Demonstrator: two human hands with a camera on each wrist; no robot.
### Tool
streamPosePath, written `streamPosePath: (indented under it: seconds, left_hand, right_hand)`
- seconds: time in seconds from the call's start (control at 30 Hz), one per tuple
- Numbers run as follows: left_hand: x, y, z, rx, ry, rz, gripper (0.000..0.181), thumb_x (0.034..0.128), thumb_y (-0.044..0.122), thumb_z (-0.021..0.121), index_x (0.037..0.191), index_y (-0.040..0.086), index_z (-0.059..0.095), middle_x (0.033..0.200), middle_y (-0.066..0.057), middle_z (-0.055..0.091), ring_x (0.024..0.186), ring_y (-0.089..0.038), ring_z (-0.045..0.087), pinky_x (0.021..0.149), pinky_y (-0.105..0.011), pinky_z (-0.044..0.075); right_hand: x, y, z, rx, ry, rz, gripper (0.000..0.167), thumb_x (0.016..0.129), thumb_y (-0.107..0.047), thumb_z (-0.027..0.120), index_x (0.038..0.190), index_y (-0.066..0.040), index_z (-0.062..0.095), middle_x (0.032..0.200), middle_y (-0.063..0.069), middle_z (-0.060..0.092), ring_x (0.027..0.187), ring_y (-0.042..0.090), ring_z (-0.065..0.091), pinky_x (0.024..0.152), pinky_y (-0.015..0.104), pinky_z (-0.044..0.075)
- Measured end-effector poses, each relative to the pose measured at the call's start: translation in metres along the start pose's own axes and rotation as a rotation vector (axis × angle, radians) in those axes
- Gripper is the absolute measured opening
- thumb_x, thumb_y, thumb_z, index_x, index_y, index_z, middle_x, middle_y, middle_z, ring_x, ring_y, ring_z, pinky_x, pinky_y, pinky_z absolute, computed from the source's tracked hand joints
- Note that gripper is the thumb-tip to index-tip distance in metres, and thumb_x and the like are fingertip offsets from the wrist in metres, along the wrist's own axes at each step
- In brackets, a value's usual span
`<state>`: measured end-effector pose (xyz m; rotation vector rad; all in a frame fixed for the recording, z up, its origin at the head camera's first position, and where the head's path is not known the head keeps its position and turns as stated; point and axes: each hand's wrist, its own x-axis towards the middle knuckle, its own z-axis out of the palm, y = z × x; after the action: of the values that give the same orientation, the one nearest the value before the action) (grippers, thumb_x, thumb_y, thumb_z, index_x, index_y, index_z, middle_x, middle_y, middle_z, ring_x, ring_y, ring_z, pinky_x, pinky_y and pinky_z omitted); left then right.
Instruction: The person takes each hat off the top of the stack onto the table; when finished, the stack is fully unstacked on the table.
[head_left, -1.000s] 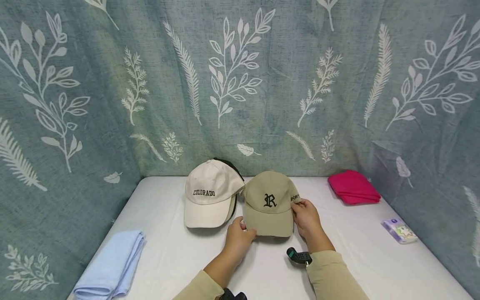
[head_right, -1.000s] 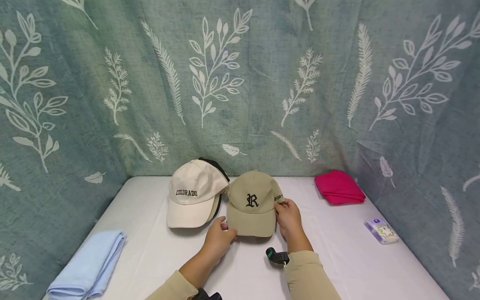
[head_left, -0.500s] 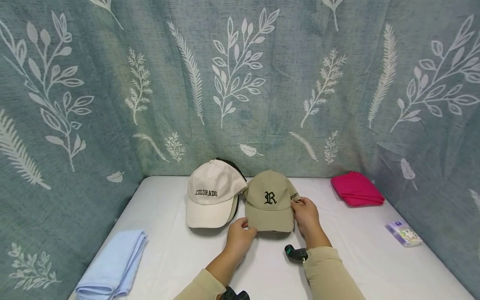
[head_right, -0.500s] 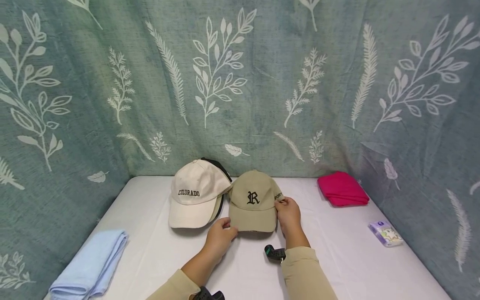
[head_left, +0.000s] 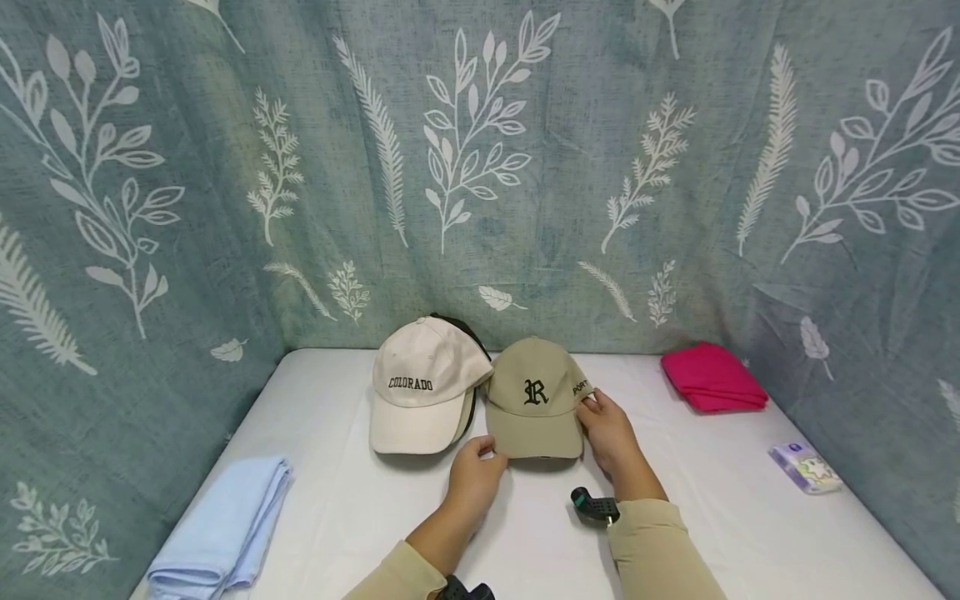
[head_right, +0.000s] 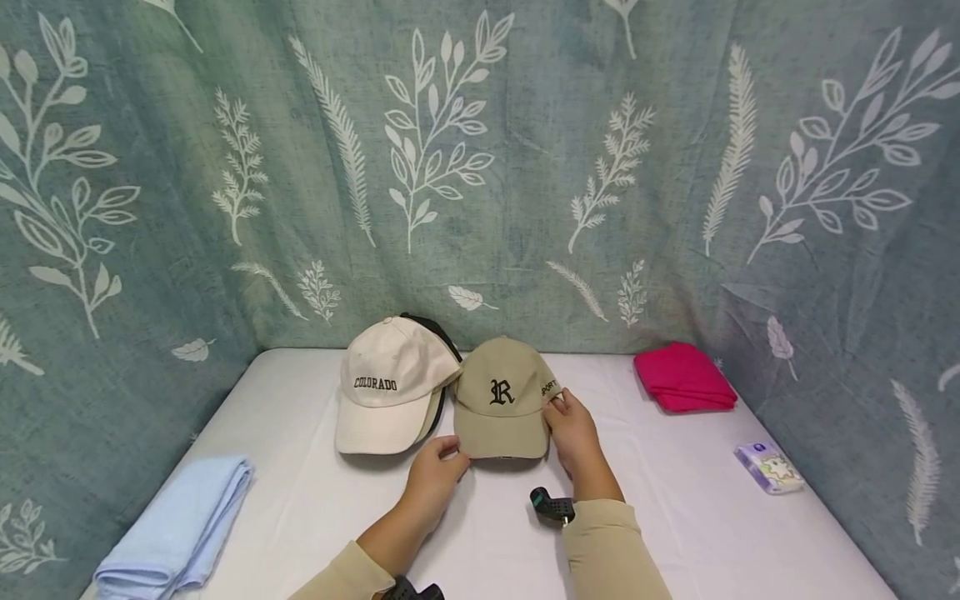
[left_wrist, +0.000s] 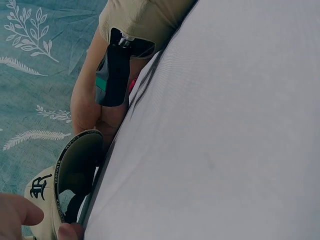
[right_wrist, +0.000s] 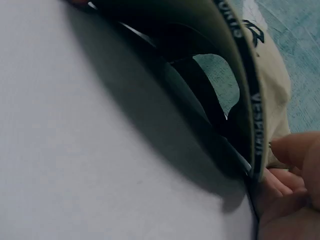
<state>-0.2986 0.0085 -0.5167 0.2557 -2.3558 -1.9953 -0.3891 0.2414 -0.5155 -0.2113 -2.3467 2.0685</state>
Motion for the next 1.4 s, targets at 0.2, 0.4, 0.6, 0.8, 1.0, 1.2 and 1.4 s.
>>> streamPosePath:
  seconds: [0.2, 0.4, 0.6, 0.8, 1.0, 1.2, 1.4]
  left_hand:
    - [-0.001, 0.0, -0.002, -0.014, -0.011, -0.016, 0.043, 0.0932, 0.011, 0.069, 0.134, -0.002, 0.064, 0.138, -0.017, 0.062, 0.108, -0.023, 0.066, 0.091, -0.036, 0.06]
    - [-0.001, -0.004, -0.002, -0.015, -0.026, -0.028, 0.045, 0.0943, 0.014, 0.066, 0.137, 0.0, 0.062, 0.142, -0.016, 0.059, 0.123, -0.029, 0.064, 0.101, -0.042, 0.057]
    - [-0.004, -0.005, -0.001, -0.048, -0.057, -0.035, 0.042, 0.0942, 0.013, 0.064, 0.135, 0.001, 0.061, 0.132, -0.013, 0.061, 0.111, -0.02, 0.066, 0.095, -0.036, 0.059]
    - [-0.01, -0.005, -0.011, -0.106, -0.081, -0.03, 0.034, 0.0957, 0.01, 0.059, 0.128, 0.0, 0.062, 0.11, -0.01, 0.063, 0.093, -0.016, 0.067, 0.082, -0.029, 0.058]
    - [-0.014, -0.005, -0.032, -0.125, -0.128, -0.05, 0.024, 0.1009, 0.008, 0.052, 0.12, -0.003, 0.062, 0.112, -0.014, 0.065, 0.088, -0.017, 0.071, 0.079, -0.026, 0.062]
    - [-0.02, -0.005, -0.051, -0.131, -0.153, -0.014, 0.024, 0.1006, 0.007, 0.051, 0.115, -0.006, 0.064, 0.107, -0.014, 0.069, 0.082, -0.017, 0.072, 0.076, -0.029, 0.064]
    - [-0.023, -0.004, -0.064, -0.103, -0.175, 0.016, 0.023, 0.1003, 0.007, 0.051, 0.114, -0.006, 0.064, 0.102, -0.012, 0.069, 0.08, -0.018, 0.071, 0.073, -0.031, 0.064]
  right_hand:
    - [0.002, 0.0, -0.002, 0.032, -0.07, 0.003, 0.07, 0.112, -0.01, 0.041, 0.166, 0.0, -0.003, 0.172, 0.023, 0.012, 0.161, 0.033, 0.015, 0.129, 0.043, 0.021]
    - [0.0, -0.001, -0.002, 0.134, -0.03, 0.035, 0.068, 0.112, -0.009, 0.038, 0.166, -0.001, -0.002, 0.174, 0.022, 0.007, 0.162, 0.031, 0.011, 0.129, 0.042, 0.024]
    - [-0.006, -0.001, -0.004, 0.208, 0.079, 0.026, 0.059, 0.109, -0.004, 0.043, 0.164, 0.003, 0.021, 0.166, 0.026, 0.031, 0.152, 0.031, 0.037, 0.122, 0.036, 0.039]
    - [-0.009, -0.002, 0.001, 0.253, 0.198, 0.043, 0.049, 0.106, 0.002, 0.044, 0.154, 0.006, 0.039, 0.154, 0.025, 0.044, 0.137, 0.03, 0.049, 0.11, 0.026, 0.05]
    - [-0.018, -0.003, 0.009, 0.204, 0.259, 0.038, 0.041, 0.106, -0.006, 0.05, 0.145, 0.006, 0.048, 0.142, 0.024, 0.052, 0.126, 0.03, 0.056, 0.094, 0.021, 0.057]
    - [-0.022, -0.01, 0.016, 0.15, 0.319, -0.031, 0.037, 0.106, -0.014, 0.056, 0.138, 0.004, 0.056, 0.127, 0.021, 0.06, 0.109, 0.026, 0.063, 0.084, 0.021, 0.058]
    - [-0.025, -0.019, 0.023, 0.102, 0.341, -0.14, 0.029, 0.104, -0.013, 0.058, 0.128, 0.004, 0.062, 0.107, 0.012, 0.065, 0.093, 0.019, 0.065, 0.078, 0.021, 0.058]
